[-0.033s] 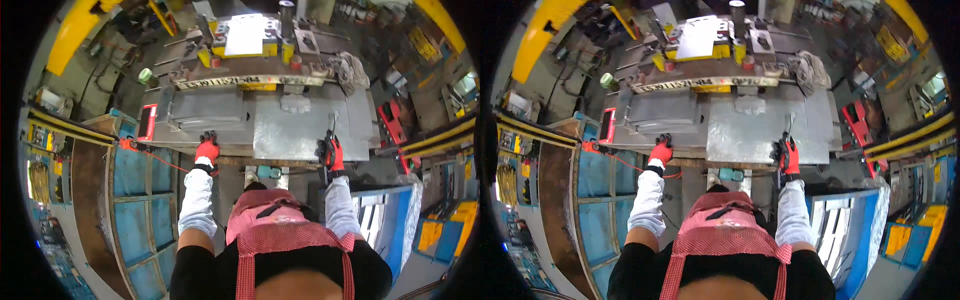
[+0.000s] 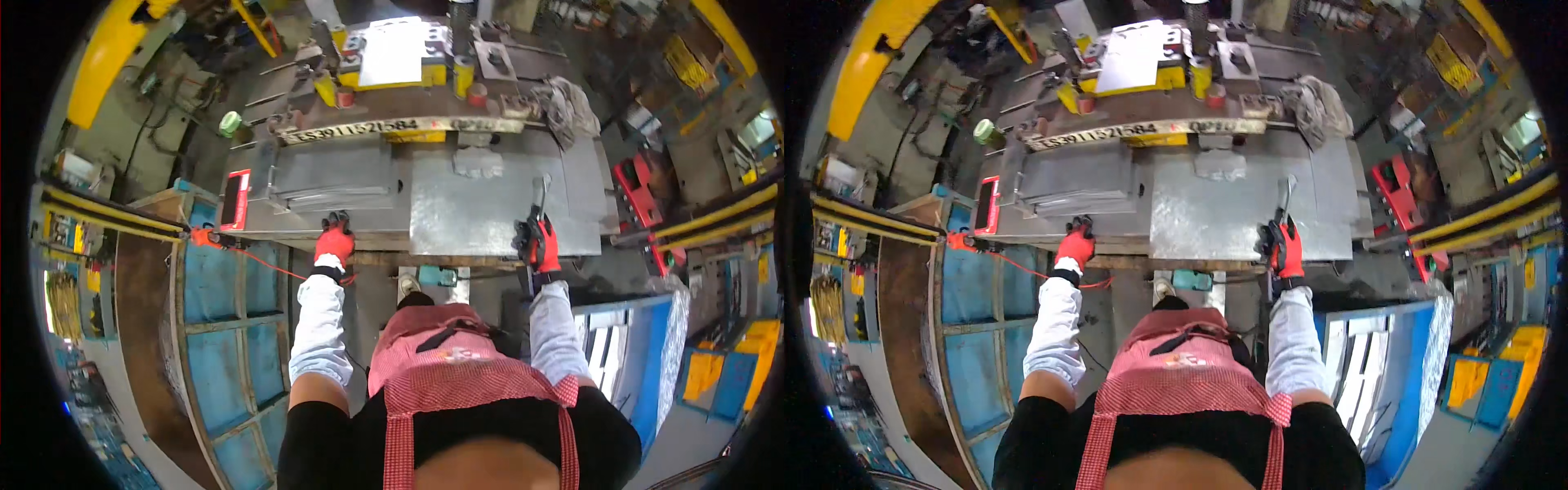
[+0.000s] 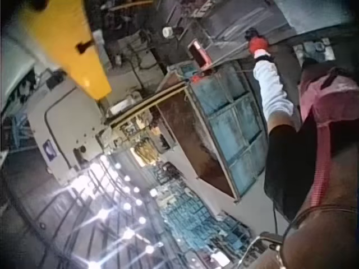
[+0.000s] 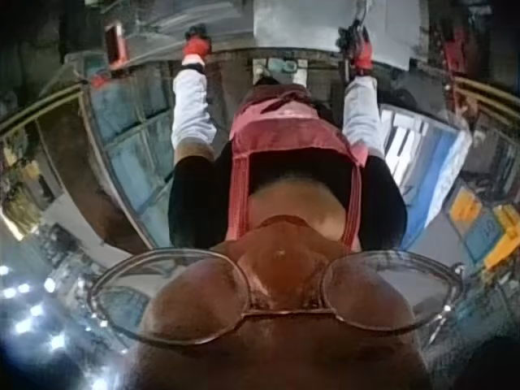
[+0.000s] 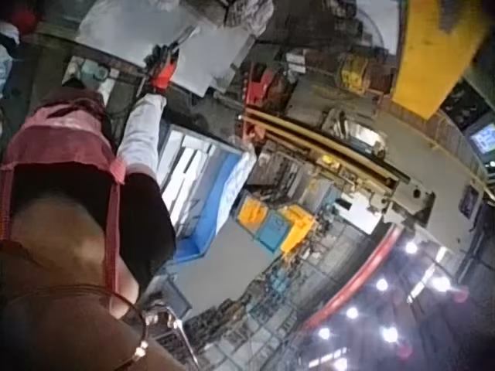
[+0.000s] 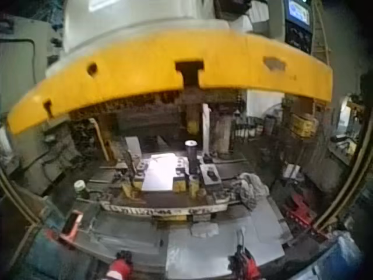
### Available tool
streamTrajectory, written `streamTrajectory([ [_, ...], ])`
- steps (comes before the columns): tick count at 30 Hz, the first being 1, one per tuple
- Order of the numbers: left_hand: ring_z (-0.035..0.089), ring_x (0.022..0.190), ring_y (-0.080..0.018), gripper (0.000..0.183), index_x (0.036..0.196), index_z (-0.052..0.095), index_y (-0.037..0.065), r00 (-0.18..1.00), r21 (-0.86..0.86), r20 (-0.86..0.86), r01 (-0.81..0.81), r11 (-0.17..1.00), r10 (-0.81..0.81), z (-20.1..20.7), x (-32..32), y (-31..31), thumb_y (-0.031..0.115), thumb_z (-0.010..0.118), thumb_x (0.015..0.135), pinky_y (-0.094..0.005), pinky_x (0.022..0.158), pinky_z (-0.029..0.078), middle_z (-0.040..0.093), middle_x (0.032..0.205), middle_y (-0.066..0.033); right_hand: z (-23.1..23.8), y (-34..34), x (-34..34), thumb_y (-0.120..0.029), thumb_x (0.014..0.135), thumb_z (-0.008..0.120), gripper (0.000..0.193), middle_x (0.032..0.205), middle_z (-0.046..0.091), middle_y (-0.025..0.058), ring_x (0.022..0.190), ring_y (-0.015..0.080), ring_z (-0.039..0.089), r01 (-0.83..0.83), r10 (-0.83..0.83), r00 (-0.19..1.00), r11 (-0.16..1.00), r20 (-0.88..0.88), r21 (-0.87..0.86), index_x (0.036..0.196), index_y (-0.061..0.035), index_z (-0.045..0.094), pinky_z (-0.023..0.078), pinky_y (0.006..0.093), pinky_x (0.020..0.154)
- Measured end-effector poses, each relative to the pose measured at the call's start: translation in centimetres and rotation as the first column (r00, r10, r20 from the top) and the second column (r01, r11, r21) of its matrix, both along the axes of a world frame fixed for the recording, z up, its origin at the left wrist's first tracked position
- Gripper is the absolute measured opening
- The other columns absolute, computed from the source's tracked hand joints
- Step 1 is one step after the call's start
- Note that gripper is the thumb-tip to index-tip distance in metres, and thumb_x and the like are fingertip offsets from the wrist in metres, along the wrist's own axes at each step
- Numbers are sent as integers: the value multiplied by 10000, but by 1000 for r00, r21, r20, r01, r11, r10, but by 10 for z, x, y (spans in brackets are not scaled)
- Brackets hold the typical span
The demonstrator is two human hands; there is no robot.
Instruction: Operating an industrial press machine to stamp metal components and removing scrap material.
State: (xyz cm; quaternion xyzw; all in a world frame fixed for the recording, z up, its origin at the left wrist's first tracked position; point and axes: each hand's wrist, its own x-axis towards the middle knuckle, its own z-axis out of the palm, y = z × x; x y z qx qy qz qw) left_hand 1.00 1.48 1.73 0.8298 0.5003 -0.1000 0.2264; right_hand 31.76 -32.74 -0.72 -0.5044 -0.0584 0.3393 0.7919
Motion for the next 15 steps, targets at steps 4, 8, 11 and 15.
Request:
streamTrajectory([
  [4,438,1140,-349,492,1225,452,138,994,280,13,102,955,-110,-32,-29,3,307,534,770,-440,905,405,435,1276,-136,13,12,-18,-77,796,584,553,822,554,73,613,166,569,-17,18,997,1000,70,-24,1285,-94,327,498,303,530],
  [8,440,1135,-366,488,1227,451,152,993,214,45,98,972,-110,-28,-21,1,320,528,775,-450,891,408,436,1267,-137,-1,4,-13,-44,794,519,504,950,554,110,641,170,559,89,-49,981,974,189,-210,1264,-52,338,464,285,527],
  [11,405,1159,-408,488,1236,438,152,988,242,66,121,963,-141,-17,-18,-3,324,511,785,-481,896,393,397,1305,-155,33,27,-15,-29,811,497,535,961,551,114,673,151,556,110,-92,956,993,277,-52,1310,-69,309,477,276,594],
  [15,356,1209,-379,530,1274,417,150,986,53,114,119,992,-124,0,-29,-1,383,490,804,-444,946,361,381,1326,-162,118,93,-14,-65,826,520,523,864,487,24,666,92,466,-102,163,912,979,376,-176,1317,-78,343,427,229,594],
])
